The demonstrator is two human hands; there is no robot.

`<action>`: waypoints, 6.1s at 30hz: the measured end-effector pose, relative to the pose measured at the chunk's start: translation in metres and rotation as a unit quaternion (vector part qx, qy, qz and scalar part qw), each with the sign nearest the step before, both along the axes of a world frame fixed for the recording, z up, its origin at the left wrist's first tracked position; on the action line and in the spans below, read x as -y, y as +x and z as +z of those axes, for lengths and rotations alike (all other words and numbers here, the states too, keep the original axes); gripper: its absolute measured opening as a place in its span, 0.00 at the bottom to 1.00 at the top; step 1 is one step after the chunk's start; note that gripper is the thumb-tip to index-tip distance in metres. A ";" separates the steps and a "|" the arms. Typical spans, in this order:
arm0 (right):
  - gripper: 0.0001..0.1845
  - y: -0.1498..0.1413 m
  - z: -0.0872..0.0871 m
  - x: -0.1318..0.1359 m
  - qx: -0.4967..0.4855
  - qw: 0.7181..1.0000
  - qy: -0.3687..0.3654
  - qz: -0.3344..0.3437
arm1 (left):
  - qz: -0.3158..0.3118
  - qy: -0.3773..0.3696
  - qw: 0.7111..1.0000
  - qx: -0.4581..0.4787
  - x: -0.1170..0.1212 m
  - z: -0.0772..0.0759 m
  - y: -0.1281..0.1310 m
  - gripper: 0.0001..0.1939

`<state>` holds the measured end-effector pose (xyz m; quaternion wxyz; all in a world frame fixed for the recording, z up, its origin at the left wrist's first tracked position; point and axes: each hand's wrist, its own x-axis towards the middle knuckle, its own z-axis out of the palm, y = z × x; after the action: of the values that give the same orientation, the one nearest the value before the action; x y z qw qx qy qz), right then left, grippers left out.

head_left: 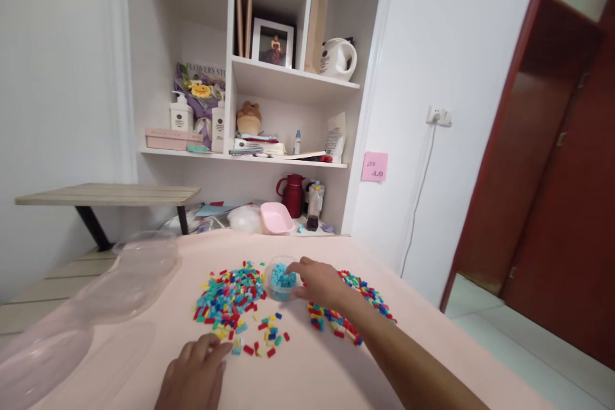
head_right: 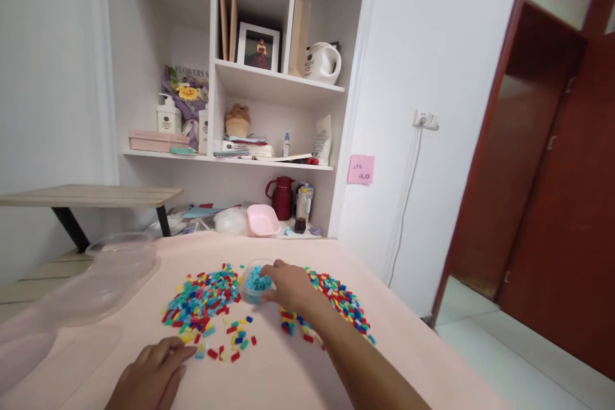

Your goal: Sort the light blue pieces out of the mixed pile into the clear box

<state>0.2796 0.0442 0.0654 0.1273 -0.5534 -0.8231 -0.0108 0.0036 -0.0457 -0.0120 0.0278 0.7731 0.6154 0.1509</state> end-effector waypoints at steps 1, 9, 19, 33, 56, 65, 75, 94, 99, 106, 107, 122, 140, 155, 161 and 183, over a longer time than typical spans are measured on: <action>0.24 -0.007 -0.006 0.002 0.013 1.000 0.008 0.002 | 0.002 0.004 1.000 0.004 0.000 0.000 0.000 0.24; 0.17 -0.016 -0.025 -0.003 0.052 0.998 0.020 -0.016 | -0.001 0.018 1.000 0.022 0.008 -0.001 0.002 0.23; 0.29 -0.010 -0.036 -0.005 0.008 0.998 0.040 0.053 | -0.035 -0.011 0.999 0.026 0.014 0.011 0.009 0.26; 0.16 -0.085 -0.001 0.041 -0.125 0.982 0.003 0.142 | -0.020 0.071 0.984 0.163 0.001 -0.009 -0.004 0.24; 0.08 -0.078 -0.045 0.033 -0.224 0.966 -0.005 0.132 | -0.031 0.037 0.989 0.141 0.007 -0.004 -0.001 0.20; 0.09 -0.049 -0.041 0.004 -0.365 0.923 0.115 0.034 | -0.034 0.060 0.988 0.139 0.003 -0.010 -0.005 0.18; 0.13 -0.044 -0.042 0.004 -0.425 0.895 0.126 0.048 | -0.035 0.057 0.989 0.131 0.000 -0.015 -0.006 0.18; 0.19 -0.082 -0.076 0.020 -0.227 0.945 0.024 0.234 | -0.030 0.075 0.969 0.233 0.006 -0.007 -0.006 0.20; 0.19 -0.082 -0.073 0.019 -0.171 0.958 0.034 0.227 | -0.032 0.069 0.969 0.236 0.009 -0.006 -0.005 0.18; 0.17 -0.082 -0.063 0.025 -0.122 0.964 0.046 0.230 | -0.033 0.063 0.970 0.234 0.010 -0.001 -0.004 0.18; 0.17 -0.083 -0.061 0.026 -0.113 0.964 0.047 0.234 | -0.033 0.060 0.970 0.233 0.010 -0.001 -0.004 0.18; 0.11 -0.072 -0.046 0.025 -0.199 0.958 0.057 0.199 | -0.045 0.057 0.976 0.206 0.013 0.001 -0.004 0.18; 0.09 -0.059 -0.041 0.020 -0.337 0.922 0.039 0.185 | -0.026 0.061 0.977 0.201 0.011 -0.005 -0.005 0.21; 0.16 -0.076 -0.057 0.032 -0.188 0.929 -0.058 0.314 | 0.007 0.077 0.968 0.239 0.008 -0.013 -0.009 0.22; 0.13 -0.080 -0.059 0.034 -0.195 0.929 -0.052 0.309 | 0.026 0.091 0.959 0.268 0.006 -0.013 -0.011 0.21; 0.20 -0.030 -0.046 -0.008 -0.370 0.904 0.214 0.005 | 0.136 -0.033 0.989 0.046 0.013 0.011 -0.002 0.25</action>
<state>0.2501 0.0523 0.0194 0.5385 -0.4728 -0.6972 0.0194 0.0013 -0.0591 -0.0006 0.0611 0.6732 0.7175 0.1680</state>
